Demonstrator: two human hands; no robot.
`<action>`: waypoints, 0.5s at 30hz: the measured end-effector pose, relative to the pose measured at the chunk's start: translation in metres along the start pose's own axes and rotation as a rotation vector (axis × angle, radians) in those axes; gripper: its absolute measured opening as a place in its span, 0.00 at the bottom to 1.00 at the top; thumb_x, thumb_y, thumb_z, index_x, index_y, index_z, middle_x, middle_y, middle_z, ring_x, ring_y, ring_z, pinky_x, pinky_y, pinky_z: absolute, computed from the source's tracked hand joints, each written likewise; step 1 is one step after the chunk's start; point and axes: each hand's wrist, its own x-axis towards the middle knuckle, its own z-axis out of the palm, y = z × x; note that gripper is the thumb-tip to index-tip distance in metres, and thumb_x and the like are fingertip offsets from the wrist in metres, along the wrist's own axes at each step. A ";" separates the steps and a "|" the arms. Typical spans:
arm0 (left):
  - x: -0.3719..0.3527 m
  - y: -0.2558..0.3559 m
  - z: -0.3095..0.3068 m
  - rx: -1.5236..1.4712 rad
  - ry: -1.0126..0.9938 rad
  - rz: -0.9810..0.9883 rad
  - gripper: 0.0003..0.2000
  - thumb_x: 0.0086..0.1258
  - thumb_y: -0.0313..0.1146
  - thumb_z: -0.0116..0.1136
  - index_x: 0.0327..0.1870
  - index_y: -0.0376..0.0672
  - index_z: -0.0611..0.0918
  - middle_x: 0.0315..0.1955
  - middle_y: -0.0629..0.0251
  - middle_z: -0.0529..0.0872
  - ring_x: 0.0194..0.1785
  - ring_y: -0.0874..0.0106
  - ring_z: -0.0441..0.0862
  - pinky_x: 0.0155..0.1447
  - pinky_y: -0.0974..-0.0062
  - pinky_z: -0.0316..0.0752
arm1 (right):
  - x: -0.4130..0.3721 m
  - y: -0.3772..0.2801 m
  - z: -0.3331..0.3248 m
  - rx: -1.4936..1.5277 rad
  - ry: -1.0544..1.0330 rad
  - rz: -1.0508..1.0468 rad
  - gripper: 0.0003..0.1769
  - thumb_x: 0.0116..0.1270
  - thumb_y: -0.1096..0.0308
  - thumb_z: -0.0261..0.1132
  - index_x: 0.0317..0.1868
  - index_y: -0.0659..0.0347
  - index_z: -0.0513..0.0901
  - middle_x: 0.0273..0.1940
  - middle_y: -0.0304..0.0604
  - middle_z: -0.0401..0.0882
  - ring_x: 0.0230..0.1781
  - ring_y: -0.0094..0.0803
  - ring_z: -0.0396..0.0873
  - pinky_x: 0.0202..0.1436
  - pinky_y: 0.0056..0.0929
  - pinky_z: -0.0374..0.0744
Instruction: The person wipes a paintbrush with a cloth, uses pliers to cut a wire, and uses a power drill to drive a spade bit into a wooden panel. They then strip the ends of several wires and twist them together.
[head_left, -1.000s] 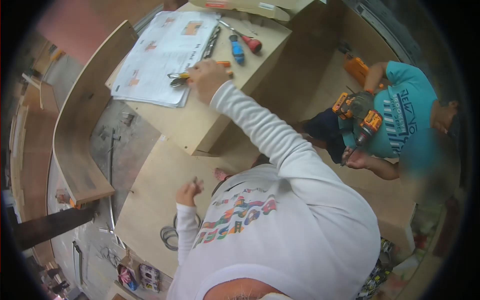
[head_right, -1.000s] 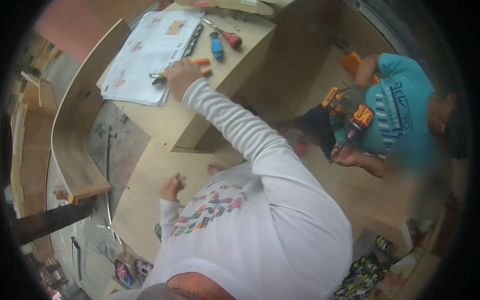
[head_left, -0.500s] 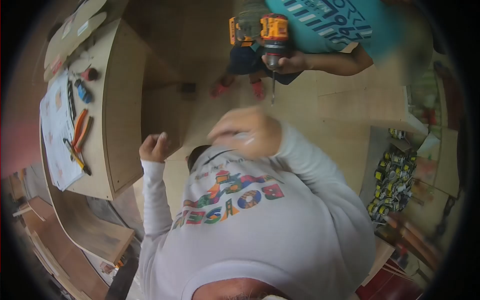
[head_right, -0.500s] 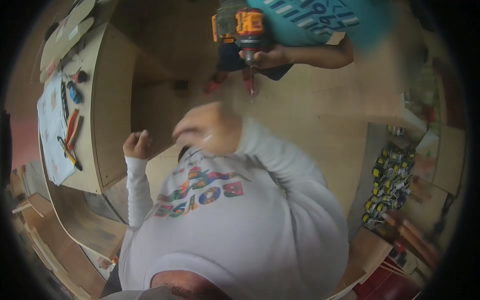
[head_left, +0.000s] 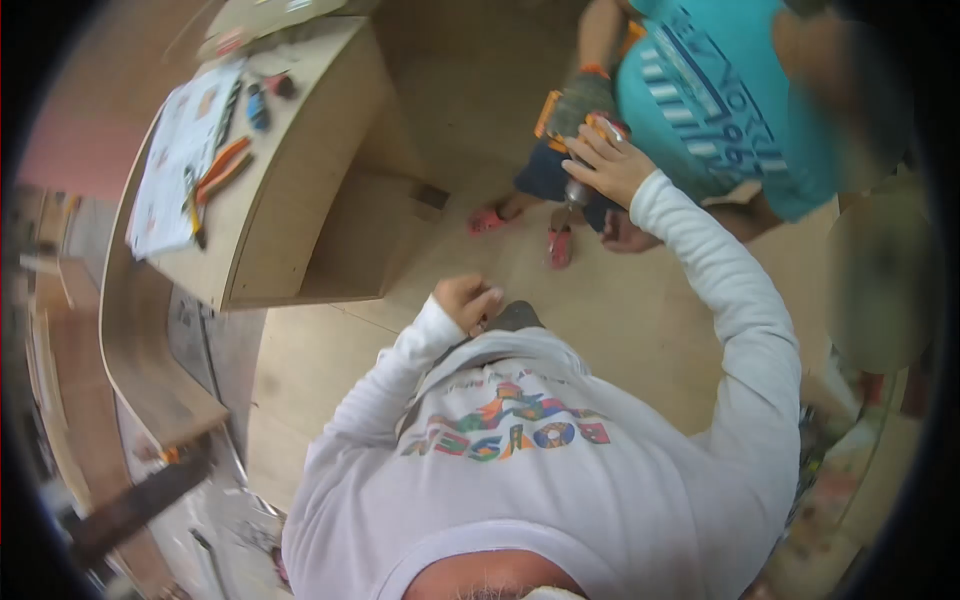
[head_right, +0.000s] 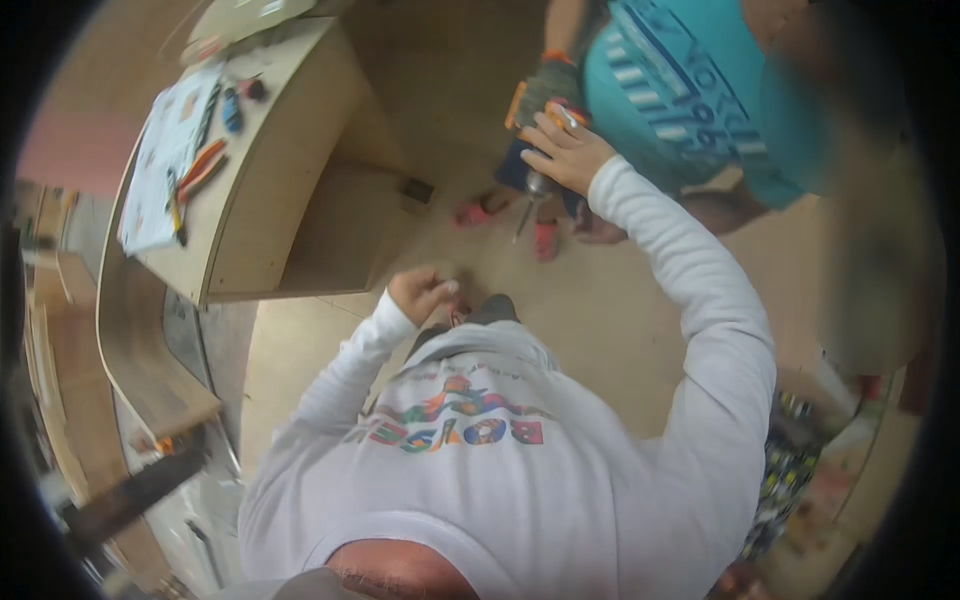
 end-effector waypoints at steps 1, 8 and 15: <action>-0.017 -0.020 0.003 -0.092 0.066 -0.036 0.11 0.60 0.36 0.56 0.28 0.35 0.79 0.17 0.64 0.79 0.21 0.79 0.75 0.26 0.81 0.70 | 0.004 0.003 0.005 0.026 -0.002 -0.007 0.16 0.53 0.67 0.55 0.44 0.53 0.76 0.51 0.41 0.69 0.58 0.39 0.62 0.66 0.46 0.55; -0.148 -0.117 0.044 -0.174 0.423 -0.439 0.11 0.59 0.36 0.57 0.29 0.35 0.80 0.22 0.63 0.83 0.28 0.76 0.78 0.35 0.79 0.71 | 0.056 0.014 -0.004 0.134 -0.102 -0.125 0.20 0.39 0.64 0.67 0.37 0.55 0.75 0.34 0.40 0.71 0.40 0.37 0.71 0.52 0.39 0.67; -0.052 -0.043 0.053 -0.278 0.855 0.249 0.29 0.60 0.38 0.56 0.61 0.37 0.62 0.52 0.56 0.74 0.53 0.70 0.74 0.56 0.75 0.68 | 0.115 -0.002 -0.100 0.444 -0.017 0.001 0.27 0.35 0.59 0.70 0.39 0.58 0.74 0.32 0.44 0.72 0.37 0.40 0.72 0.39 0.36 0.71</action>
